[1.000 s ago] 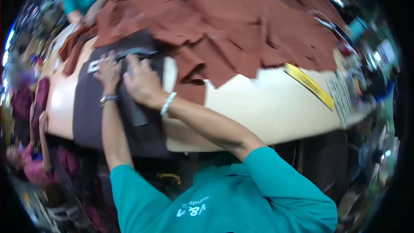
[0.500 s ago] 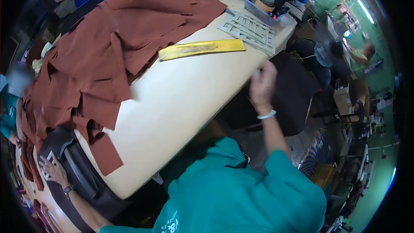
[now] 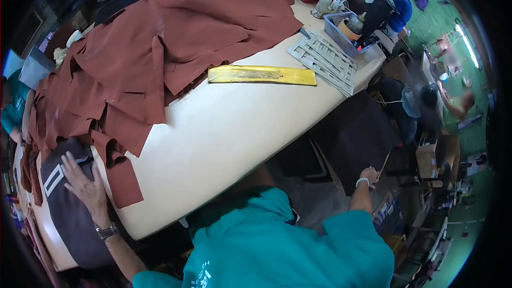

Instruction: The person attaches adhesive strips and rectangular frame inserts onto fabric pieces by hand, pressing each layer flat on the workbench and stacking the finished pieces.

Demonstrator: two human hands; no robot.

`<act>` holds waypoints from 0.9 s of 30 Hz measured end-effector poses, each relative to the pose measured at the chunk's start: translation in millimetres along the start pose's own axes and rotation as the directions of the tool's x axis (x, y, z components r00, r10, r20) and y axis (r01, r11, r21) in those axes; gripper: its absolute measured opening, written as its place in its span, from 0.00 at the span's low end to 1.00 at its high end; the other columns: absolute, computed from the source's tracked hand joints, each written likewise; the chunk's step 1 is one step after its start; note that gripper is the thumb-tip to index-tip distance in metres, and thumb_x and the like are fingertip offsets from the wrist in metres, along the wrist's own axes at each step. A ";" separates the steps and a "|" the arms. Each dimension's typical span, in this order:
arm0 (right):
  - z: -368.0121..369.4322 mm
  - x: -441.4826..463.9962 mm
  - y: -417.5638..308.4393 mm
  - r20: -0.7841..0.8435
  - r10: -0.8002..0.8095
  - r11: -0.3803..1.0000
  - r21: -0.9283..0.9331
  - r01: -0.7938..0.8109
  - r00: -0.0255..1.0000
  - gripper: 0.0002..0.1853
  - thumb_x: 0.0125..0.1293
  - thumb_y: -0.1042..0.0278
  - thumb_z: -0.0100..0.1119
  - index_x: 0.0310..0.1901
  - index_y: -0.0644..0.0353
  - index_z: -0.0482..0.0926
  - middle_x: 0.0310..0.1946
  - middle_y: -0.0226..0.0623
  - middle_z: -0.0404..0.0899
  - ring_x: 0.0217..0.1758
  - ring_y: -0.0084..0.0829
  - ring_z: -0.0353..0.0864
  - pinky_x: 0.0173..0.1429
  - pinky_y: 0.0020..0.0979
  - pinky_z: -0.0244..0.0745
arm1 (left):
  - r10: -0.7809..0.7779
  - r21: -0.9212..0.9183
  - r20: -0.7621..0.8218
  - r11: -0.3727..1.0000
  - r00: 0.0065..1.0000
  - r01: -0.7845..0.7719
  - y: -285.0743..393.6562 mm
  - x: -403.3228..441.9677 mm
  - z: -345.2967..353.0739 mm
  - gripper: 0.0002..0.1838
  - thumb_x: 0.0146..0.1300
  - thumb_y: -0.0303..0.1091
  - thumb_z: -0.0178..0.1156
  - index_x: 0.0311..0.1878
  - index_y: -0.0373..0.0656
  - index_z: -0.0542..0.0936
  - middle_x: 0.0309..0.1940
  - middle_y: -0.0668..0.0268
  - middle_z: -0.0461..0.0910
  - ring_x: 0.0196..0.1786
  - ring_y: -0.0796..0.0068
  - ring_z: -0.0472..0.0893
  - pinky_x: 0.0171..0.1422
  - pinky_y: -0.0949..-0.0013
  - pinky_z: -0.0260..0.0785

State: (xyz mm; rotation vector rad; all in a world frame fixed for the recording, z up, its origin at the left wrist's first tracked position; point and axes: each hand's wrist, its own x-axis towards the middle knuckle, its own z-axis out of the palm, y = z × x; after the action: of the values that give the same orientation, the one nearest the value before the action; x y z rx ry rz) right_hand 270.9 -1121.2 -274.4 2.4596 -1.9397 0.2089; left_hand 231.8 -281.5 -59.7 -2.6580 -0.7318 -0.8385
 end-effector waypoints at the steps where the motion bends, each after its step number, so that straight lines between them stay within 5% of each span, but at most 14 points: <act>1: -4.7 -1.2 -1.7 -0.002 -0.005 1.000 -0.007 0.005 1.000 0.24 0.62 0.39 0.49 0.50 0.47 0.77 0.62 0.41 0.61 0.65 0.48 0.59 0.62 0.59 0.55 | 0.030 -0.044 0.020 0.999 0.999 -0.029 15.6 -4.3 -4.5 0.37 0.65 0.48 0.53 0.73 0.52 0.50 0.73 0.61 0.50 0.74 0.56 0.51 0.70 0.35 0.43; 11: -54.5 -11.3 -10.0 -0.224 -0.125 0.989 0.055 0.140 0.966 0.15 0.57 0.46 0.60 0.33 0.49 0.83 0.35 0.37 0.81 0.45 0.41 0.80 0.51 0.49 0.67 | 0.178 -0.223 0.093 0.963 0.980 -0.154 66.7 -11.7 -16.2 0.37 0.61 0.40 0.58 0.72 0.49 0.55 0.71 0.58 0.54 0.74 0.56 0.52 0.71 0.39 0.43; 20: -86.5 41.0 -21.9 -0.274 -0.305 0.857 0.339 0.389 0.912 0.20 0.66 0.49 0.53 0.40 0.61 0.77 0.38 0.48 0.79 0.45 0.51 0.78 0.50 0.49 0.69 | 0.274 -0.365 0.064 0.901 0.959 -0.233 97.8 -8.3 -25.8 0.35 0.61 0.40 0.58 0.71 0.48 0.57 0.70 0.58 0.55 0.72 0.56 0.55 0.71 0.44 0.46; 23: -98.3 62.4 -34.5 -0.391 -0.374 0.816 0.292 0.498 0.841 0.23 0.67 0.49 0.51 0.37 0.68 0.77 0.40 0.55 0.78 0.43 0.52 0.78 0.50 0.43 0.70 | 0.282 -0.466 0.095 0.860 0.955 -0.207 109.6 -10.8 -24.5 0.35 0.61 0.39 0.59 0.71 0.47 0.57 0.70 0.57 0.56 0.72 0.56 0.56 0.72 0.45 0.46; 25: -124.1 69.0 -53.0 -0.344 -0.360 0.703 0.511 0.495 0.867 0.22 0.66 0.53 0.55 0.42 0.71 0.77 0.42 0.52 0.79 0.45 0.42 0.78 0.54 0.38 0.69 | 0.327 -0.513 0.092 0.825 0.941 -0.236 117.1 -13.8 -23.7 0.37 0.59 0.37 0.60 0.71 0.47 0.57 0.70 0.56 0.57 0.71 0.55 0.57 0.72 0.47 0.45; 27: -191.2 31.0 -93.7 -0.278 -0.421 0.435 0.774 0.461 0.863 0.23 0.65 0.55 0.58 0.44 0.74 0.77 0.44 0.51 0.79 0.48 0.36 0.78 0.57 0.34 0.67 | 0.374 -0.593 0.104 0.767 0.922 -0.244 129.0 -16.1 -28.7 0.37 0.58 0.35 0.61 0.70 0.46 0.58 0.69 0.56 0.57 0.72 0.56 0.57 0.72 0.48 0.45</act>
State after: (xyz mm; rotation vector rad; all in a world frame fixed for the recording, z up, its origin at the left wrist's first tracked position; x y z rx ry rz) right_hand 349.0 -1113.0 -74.1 3.3316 -1.1663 1.4537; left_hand 276.2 -407.0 -58.1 -3.3176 -0.0400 -0.7681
